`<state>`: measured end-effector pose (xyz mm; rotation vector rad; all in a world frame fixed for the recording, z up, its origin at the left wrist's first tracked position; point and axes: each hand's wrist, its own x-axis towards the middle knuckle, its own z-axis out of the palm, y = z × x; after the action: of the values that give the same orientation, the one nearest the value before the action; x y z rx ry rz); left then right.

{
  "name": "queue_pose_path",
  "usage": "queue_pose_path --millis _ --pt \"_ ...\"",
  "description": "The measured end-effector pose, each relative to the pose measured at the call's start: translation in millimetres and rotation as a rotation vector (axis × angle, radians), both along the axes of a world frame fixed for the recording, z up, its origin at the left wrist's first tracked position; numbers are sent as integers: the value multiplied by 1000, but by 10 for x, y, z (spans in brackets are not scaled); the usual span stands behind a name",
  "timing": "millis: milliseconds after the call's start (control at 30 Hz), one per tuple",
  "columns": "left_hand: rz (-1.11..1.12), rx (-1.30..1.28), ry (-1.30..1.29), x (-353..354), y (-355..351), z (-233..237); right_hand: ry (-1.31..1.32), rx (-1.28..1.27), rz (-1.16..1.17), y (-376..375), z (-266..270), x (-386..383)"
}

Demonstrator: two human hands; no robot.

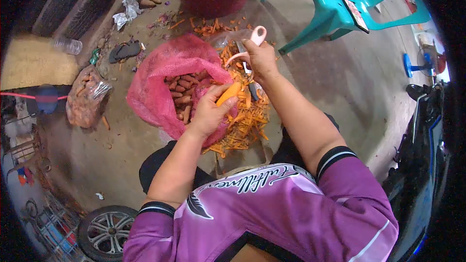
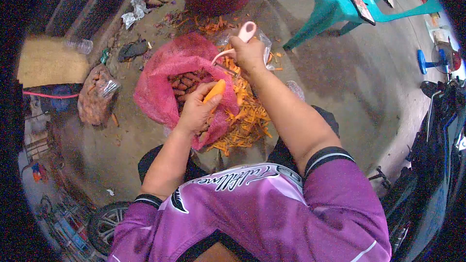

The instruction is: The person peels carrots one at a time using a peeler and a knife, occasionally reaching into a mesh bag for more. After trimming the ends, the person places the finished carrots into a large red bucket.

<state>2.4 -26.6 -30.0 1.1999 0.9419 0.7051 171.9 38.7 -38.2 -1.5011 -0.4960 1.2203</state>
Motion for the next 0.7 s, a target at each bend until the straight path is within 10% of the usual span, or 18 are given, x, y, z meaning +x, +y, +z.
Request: queue_pose_path --millis 700 --pt "96 529 450 -73 93 224 -8 64 252 -86 190 -210"
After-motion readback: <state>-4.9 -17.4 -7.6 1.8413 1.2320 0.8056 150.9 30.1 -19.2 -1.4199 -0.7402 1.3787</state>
